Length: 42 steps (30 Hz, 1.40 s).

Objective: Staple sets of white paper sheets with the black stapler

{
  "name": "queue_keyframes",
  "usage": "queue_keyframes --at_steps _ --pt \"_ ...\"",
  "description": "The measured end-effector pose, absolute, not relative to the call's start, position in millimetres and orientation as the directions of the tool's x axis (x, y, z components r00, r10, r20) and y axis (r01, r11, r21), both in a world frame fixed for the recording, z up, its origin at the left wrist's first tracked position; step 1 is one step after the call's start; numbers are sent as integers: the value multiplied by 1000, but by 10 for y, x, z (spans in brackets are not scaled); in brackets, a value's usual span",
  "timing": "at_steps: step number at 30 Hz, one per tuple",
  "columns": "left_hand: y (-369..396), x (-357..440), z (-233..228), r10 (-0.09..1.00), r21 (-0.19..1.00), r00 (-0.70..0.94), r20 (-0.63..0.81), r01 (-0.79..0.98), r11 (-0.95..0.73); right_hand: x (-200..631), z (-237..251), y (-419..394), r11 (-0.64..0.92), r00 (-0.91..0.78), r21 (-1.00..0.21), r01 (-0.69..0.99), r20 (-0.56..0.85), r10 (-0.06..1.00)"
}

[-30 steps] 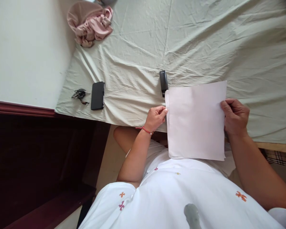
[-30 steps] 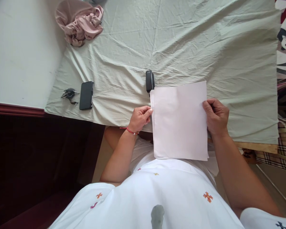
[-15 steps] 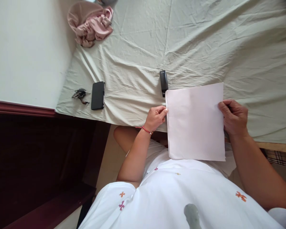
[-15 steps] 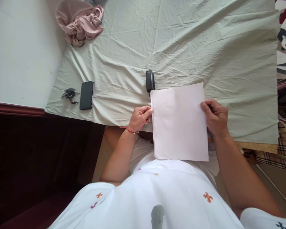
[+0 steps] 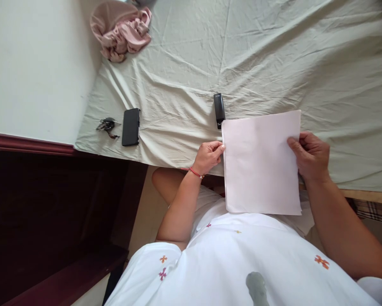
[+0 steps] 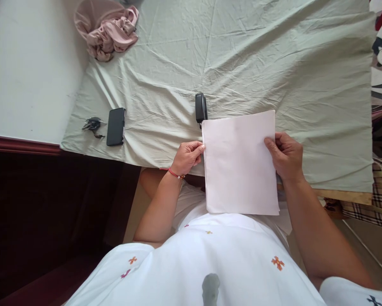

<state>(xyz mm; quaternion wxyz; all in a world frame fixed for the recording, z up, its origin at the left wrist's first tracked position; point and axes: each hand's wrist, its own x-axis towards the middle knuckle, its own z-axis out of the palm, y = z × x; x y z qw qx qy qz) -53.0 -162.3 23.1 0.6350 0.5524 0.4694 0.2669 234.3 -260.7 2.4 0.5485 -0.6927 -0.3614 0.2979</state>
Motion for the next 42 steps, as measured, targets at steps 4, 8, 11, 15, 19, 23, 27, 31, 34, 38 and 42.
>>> queue_keyframes --at_steps 4,8,11,15,19,23,27,31,34,38,42 --pt "-1594 -513 253 838 929 410 -360 237 283 2376 1 -2619 -169 557 -958 231 -12 830" --pt "-1571 -468 312 814 894 381 -439 276 353 2380 -5 -2616 -199 553 -929 311 7 833" --pt "-1565 -437 365 794 871 366 -485 284 401 2358 21 -2601 -206 545 -915 347 18 838" --pt "-1557 -425 411 762 852 383 -522 275 445 2353 43 -2591 -239 526 -860 451 41 849" --pt "-1551 -427 432 739 841 401 -542 258 476 2371 40 -2603 -265 508 -814 517 42 860" --pt "-1556 -421 430 754 844 379 -536 270 464 2373 76 -2613 -273 487 -753 599 72 870" --pt "-1565 -424 397 769 851 369 -522 292 437 2352 144 -2607 -273 475 -700 660 107 874" --pt "-1565 -449 329 782 865 381 -493 308 396 2314 192 -2604 -299 490 -704 644 79 868" --pt "-1556 -475 270 794 882 403 -455 323 342 2289 197 -2609 -312 512 -721 618 68 856" --pt "-1552 -506 214 804 903 439 -401 336 267 2273 164 -2626 -311 527 -743 592 65 848" --pt "-1569 -529 183 811 915 456 -367 333 227 2260 143 -2638 -317 530 -753 577 50 846"
